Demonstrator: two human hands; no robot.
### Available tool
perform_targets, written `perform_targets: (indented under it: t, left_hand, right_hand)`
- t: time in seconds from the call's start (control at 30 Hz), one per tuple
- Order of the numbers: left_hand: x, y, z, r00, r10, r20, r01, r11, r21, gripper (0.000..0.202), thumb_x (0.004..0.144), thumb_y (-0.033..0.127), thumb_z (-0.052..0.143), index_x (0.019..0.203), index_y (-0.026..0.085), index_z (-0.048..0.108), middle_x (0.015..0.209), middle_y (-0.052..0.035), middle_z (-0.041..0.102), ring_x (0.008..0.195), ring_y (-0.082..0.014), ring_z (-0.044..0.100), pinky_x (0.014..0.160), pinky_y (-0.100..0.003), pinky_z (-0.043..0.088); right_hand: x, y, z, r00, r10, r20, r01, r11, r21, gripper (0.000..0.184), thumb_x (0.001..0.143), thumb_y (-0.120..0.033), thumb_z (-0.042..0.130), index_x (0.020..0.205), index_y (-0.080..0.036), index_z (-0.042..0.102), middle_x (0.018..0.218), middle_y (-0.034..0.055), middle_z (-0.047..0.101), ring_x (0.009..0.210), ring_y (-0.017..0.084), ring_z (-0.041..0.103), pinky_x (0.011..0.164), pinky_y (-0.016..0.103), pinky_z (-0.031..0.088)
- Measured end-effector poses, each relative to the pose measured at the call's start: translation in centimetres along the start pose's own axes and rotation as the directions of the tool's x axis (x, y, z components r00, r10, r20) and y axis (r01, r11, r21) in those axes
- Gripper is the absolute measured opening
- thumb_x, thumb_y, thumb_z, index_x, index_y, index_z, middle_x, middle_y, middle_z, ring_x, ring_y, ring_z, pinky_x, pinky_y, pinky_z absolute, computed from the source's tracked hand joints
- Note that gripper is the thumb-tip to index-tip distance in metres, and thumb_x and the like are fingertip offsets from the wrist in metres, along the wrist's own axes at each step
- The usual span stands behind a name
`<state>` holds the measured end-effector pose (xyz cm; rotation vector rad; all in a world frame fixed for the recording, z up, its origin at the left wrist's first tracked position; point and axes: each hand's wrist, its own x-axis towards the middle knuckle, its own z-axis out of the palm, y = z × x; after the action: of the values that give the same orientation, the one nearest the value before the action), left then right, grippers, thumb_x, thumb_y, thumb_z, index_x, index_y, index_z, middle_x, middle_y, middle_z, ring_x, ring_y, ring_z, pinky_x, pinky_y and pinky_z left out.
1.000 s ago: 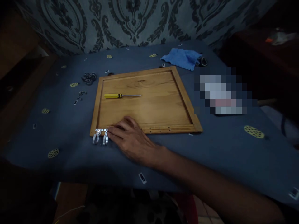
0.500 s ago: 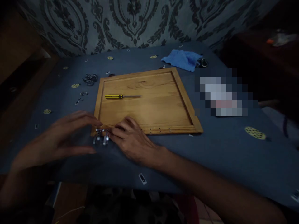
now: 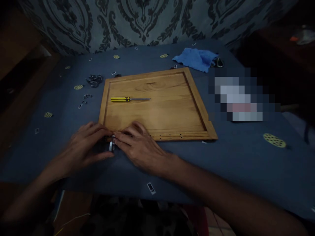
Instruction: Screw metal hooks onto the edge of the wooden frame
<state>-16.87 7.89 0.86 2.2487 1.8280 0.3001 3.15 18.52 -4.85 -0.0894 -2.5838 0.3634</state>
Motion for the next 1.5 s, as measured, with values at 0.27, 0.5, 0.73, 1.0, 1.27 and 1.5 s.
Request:
perform_targets:
  t: [0.27,0.5,0.73,1.0,1.27,1.5]
  left_hand:
    - [0.14,-0.14,0.16,1.000,0.017,-0.025,-0.017,1.000,-0.002,0.042,0.089,0.058,0.060,0.106,0.019,0.061,0.102,-0.0052,0.064,0.094,-0.0229,0.053,0.081,-0.038,0.040]
    - [0.15,-0.11,0.18,1.000,0.005,-0.013,-0.005,1.000,0.000,0.042,0.088,0.056,0.061,0.109,0.020,0.061,0.104,-0.0048,0.064,0.097,-0.0232,0.053,0.081,-0.037,0.038]
    - [0.12,-0.30,0.29,1.000,0.021,-0.017,-0.021,1.000,0.001,0.042,0.089,0.057,0.060,0.107,0.020,0.060,0.104,-0.0040,0.063,0.097,-0.0225,0.052,0.081,-0.037,0.038]
    - [0.22,-0.26,0.12,1.000,0.029,-0.011,-0.029,0.999,0.016,0.042,0.090,0.058,0.058,0.107,0.019,0.061,0.104,-0.0049,0.064,0.096,-0.0224,0.055,0.079,-0.037,0.038]
    - [0.22,-0.15,0.23,1.000,0.017,-0.024,-0.017,1.000,0.015,0.040,0.088,0.055,0.063,0.108,0.020,0.060,0.105,-0.0052,0.064,0.098,-0.0234,0.054,0.081,-0.037,0.039]
    - [0.31,-0.38,0.18,0.999,0.042,-0.018,-0.042,0.999,0.003,0.042,0.089,0.056,0.060,0.110,0.020,0.058,0.105,-0.0046,0.064,0.097,-0.0234,0.055,0.080,-0.037,0.040]
  right_hand:
    - [-0.03,0.20,0.16,1.000,-0.007,-0.016,0.008,1.000,0.006,0.030,0.102,-0.016,0.044,0.122,-0.017,0.067,0.121,0.0076,0.073,0.110,0.024,0.059,0.103,0.052,0.043]
    - [0.03,-0.15,-0.08,0.994,0.007,-0.111,-0.005,1.000,0.013,0.025,0.100,-0.014,0.050,0.114,-0.017,0.070,0.118,0.0062,0.074,0.108,0.022,0.063,0.105,0.052,0.044]
    - [-0.09,-0.46,-0.42,0.973,0.071,-0.218,-0.067,0.997,0.026,0.022,0.094,-0.010,0.056,0.109,-0.015,0.071,0.110,0.0082,0.076,0.101,0.023,0.065,0.104,0.051,0.047]
    - [0.02,-0.51,-0.29,0.986,0.046,-0.162,-0.038,0.998,0.052,0.025,0.096,-0.012,0.053,0.115,-0.016,0.070,0.113,0.0077,0.075,0.104,0.023,0.064,0.104,0.052,0.046]
    - [-0.04,-0.41,-0.05,0.998,0.032,-0.062,-0.029,0.999,0.046,0.028,0.097,-0.014,0.052,0.119,-0.016,0.068,0.119,0.0093,0.073,0.111,0.024,0.061,0.107,0.056,0.041]
    - [-0.14,-0.52,0.13,0.997,0.061,-0.042,-0.059,0.997,0.042,0.029,0.098,-0.014,0.051,0.122,-0.017,0.067,0.125,0.0086,0.071,0.118,0.024,0.059,0.110,0.056,0.039]
